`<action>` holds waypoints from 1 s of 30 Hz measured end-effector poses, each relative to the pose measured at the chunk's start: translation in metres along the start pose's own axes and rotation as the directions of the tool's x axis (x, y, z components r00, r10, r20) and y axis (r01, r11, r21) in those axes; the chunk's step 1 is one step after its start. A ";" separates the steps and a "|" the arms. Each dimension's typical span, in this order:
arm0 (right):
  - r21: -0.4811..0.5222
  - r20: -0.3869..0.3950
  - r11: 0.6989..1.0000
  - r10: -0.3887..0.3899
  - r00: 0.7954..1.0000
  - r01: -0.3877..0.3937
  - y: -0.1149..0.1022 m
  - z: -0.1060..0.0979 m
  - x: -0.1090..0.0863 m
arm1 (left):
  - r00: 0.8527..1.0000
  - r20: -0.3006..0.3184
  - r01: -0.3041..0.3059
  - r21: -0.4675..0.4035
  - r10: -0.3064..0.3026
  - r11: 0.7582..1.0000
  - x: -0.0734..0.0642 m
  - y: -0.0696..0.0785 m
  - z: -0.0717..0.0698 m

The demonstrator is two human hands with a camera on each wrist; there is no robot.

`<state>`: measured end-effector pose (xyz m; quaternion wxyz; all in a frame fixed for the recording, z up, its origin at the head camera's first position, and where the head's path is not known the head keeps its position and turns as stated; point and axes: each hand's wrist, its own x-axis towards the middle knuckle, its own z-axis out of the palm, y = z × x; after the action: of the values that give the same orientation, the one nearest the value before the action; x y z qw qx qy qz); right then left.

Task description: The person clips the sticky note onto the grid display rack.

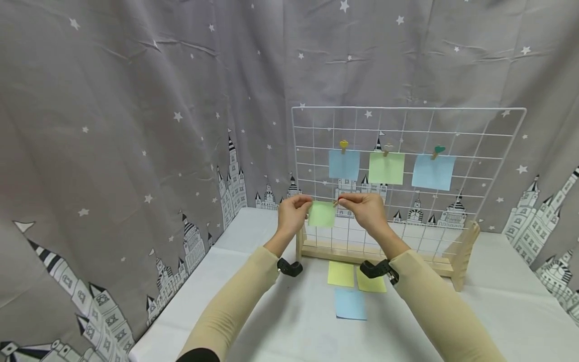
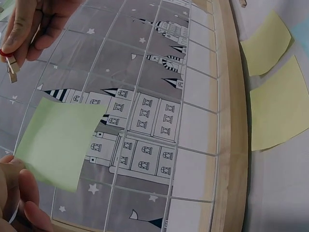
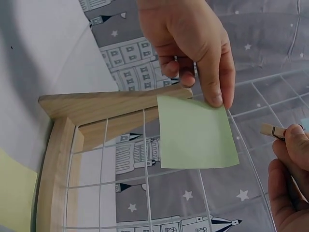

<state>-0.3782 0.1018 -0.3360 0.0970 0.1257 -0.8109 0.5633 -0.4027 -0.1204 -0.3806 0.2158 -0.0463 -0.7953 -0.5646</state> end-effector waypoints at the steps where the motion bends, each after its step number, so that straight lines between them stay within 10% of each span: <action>1: -0.005 -0.004 1.000 -0.002 1.000 0.002 -0.001 0.001 0.001 | 1.000 0.000 -0.002 -0.004 0.002 1.000 0.000 0.000 0.000; 30: -0.075 -0.096 0.994 -0.092 0.991 0.085 -0.005 0.030 0.015 | 0.999 -0.040 -0.014 -0.098 0.010 0.995 0.002 0.003 0.008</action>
<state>-0.3913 0.0703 -0.3381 0.1666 0.1301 -0.8181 0.5348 -0.4058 -0.1118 -0.3792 0.2322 -0.0506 -0.7620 -0.6024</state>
